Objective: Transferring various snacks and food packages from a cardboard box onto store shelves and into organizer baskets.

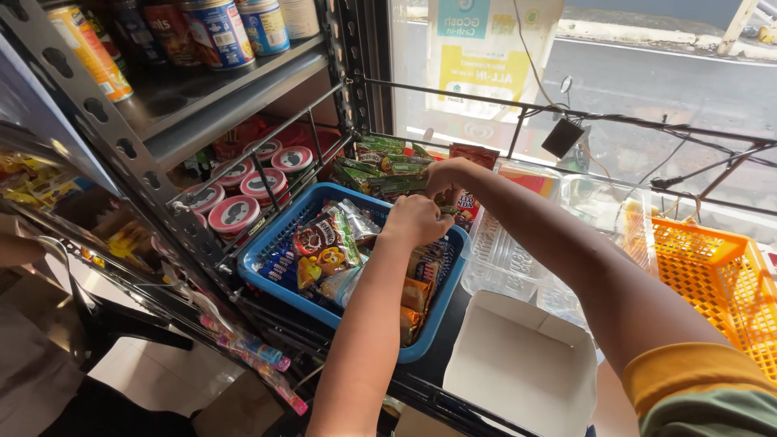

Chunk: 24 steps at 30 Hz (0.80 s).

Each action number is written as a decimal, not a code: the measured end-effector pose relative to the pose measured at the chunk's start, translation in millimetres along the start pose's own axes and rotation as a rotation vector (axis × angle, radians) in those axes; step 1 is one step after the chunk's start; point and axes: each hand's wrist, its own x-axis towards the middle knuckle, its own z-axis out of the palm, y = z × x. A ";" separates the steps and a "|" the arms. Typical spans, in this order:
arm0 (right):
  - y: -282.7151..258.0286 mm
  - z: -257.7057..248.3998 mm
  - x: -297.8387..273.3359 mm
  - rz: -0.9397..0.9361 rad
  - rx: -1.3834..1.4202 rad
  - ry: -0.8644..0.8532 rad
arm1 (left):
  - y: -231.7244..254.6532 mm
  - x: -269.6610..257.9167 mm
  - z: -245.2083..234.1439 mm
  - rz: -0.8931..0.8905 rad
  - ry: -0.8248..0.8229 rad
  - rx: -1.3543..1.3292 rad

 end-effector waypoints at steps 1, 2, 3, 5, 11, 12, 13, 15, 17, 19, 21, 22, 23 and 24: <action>7.3 2.3 14.0 -0.004 0.068 0.065 | -0.2 1.3 2.7 0.004 -0.017 0.017; 10.4 5.2 21.2 -0.002 0.068 0.061 | 0.9 1.7 0.6 0.002 -0.020 0.014; 14.0 7.9 28.3 -0.012 0.077 0.159 | 2.4 2.5 -1.3 -0.005 -0.053 0.042; 20.2 10.4 32.0 -0.014 0.091 0.258 | 6.8 5.9 0.6 -0.004 -0.091 0.068; 28.2 18.3 15.6 -0.124 0.109 0.489 | 17.1 14.1 8.4 -0.041 -0.038 0.136; 31.6 21.3 19.8 -0.231 0.042 0.599 | 19.2 14.9 7.5 -0.073 -0.079 0.176; 35.1 24.3 24.1 -0.338 -0.027 0.708 | 21.3 15.6 6.6 -0.105 -0.120 0.215; 44.3 28.3 46.9 -0.466 0.010 0.720 | 23.3 15.4 3.9 -0.152 -0.164 0.229; 34.7 22.2 35.7 -0.595 0.044 0.734 | 20.4 15.7 1.1 -0.198 -0.203 0.243; 2.5 11.0 -7.5 -0.232 0.126 0.274 | 9.3 13.5 -1.7 -0.251 -0.189 0.206; -17.2 0.5 -22.2 -0.201 -0.176 0.408 | -3.4 17.5 1.6 -0.249 -0.200 0.197; -27.2 -2.8 -29.1 -0.162 -0.481 0.535 | -10.2 17.8 4.2 -0.249 -0.214 0.183; -33.6 -3.3 -26.0 -0.166 -0.480 0.532 | -11.8 18.6 4.5 -0.253 -0.215 0.184; -38.9 -4.0 -23.2 -0.358 -0.460 0.601 | -12.5 19.7 5.5 -0.239 -0.237 0.187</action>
